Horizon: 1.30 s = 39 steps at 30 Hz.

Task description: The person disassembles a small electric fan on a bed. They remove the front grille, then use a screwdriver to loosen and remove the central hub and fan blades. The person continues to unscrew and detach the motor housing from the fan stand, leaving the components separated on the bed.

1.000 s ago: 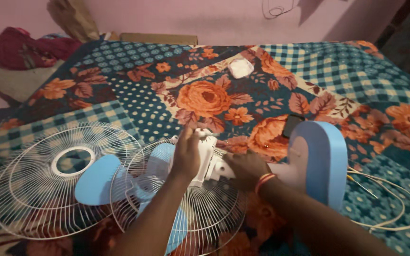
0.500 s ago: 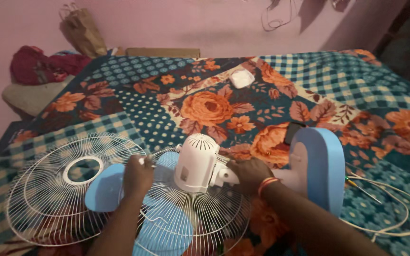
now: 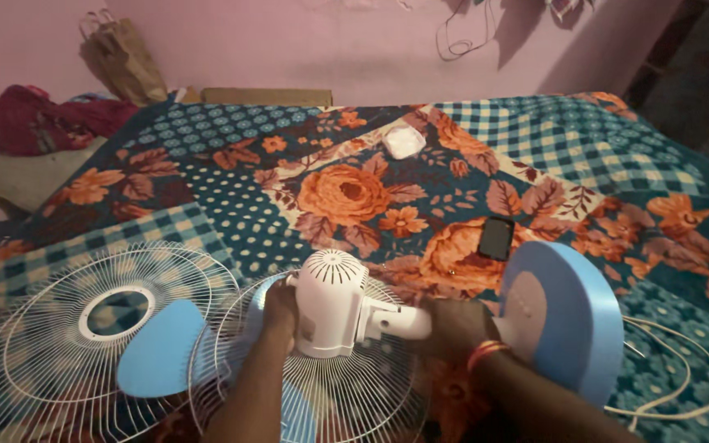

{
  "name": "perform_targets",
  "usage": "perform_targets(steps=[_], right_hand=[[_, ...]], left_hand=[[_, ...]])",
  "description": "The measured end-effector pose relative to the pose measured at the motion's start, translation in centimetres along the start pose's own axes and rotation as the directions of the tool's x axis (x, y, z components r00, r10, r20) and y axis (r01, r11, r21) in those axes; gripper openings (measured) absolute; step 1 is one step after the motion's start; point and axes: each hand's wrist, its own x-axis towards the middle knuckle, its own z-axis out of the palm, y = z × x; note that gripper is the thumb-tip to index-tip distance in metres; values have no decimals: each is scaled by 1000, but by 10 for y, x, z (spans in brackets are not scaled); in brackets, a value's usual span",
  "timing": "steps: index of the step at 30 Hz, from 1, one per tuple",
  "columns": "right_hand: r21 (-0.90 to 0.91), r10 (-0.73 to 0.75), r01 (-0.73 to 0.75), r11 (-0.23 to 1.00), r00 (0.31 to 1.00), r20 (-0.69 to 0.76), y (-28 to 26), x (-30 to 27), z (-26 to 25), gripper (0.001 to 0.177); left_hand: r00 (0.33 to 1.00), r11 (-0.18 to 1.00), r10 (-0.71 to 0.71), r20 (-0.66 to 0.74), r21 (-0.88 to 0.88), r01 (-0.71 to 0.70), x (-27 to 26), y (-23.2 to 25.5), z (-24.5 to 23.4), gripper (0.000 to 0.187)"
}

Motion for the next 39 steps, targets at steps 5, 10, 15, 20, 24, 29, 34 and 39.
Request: perform_targets(steps=[5, 10, 15, 20, 24, 29, 34, 39], right_hand=[[30, -63, 65, 997, 996, -71, 2, -7, -9, 63], [-111, -106, 107, 988, 994, 12, 11, -6, -8, 60], [-124, -194, 192, 973, 981, -5, 11, 1, -11, 73], [-135, -145, 151, 979, 988, 49, 5, 0, -21, 74], [-101, -123, 130, 986, 990, 70, 0, 2, -29, 72], [-20, -358, 358, 934, 934, -3, -12, 14, -19, 67], [-8, -344, 350, 937, 924, 168, -15, 30, -8, 64], [43, -443, 441, 897, 894, 74, -13, 36, -12, 66]], left_hand=[[999, 967, -3, 34, -253, 11, -10, -10, 2, 34], [1000, 999, -16, 2, -47, 16, -41, -8, 10, 31], [996, 992, 39, 74, -122, -29, -64, 17, 19, 34], [998, 996, -28, 52, -81, 32, -67, 24, 24, 33], [998, 999, 1, 65, -54, 3, -60, 20, 23, 35], [996, 997, -4, 84, -75, 10, -51, 12, 25, 30], [998, 996, -40, 56, 81, 36, -42, 2, 25, 34], [997, 993, 63, 36, 99, -66, -33, 0, 28, 33]])
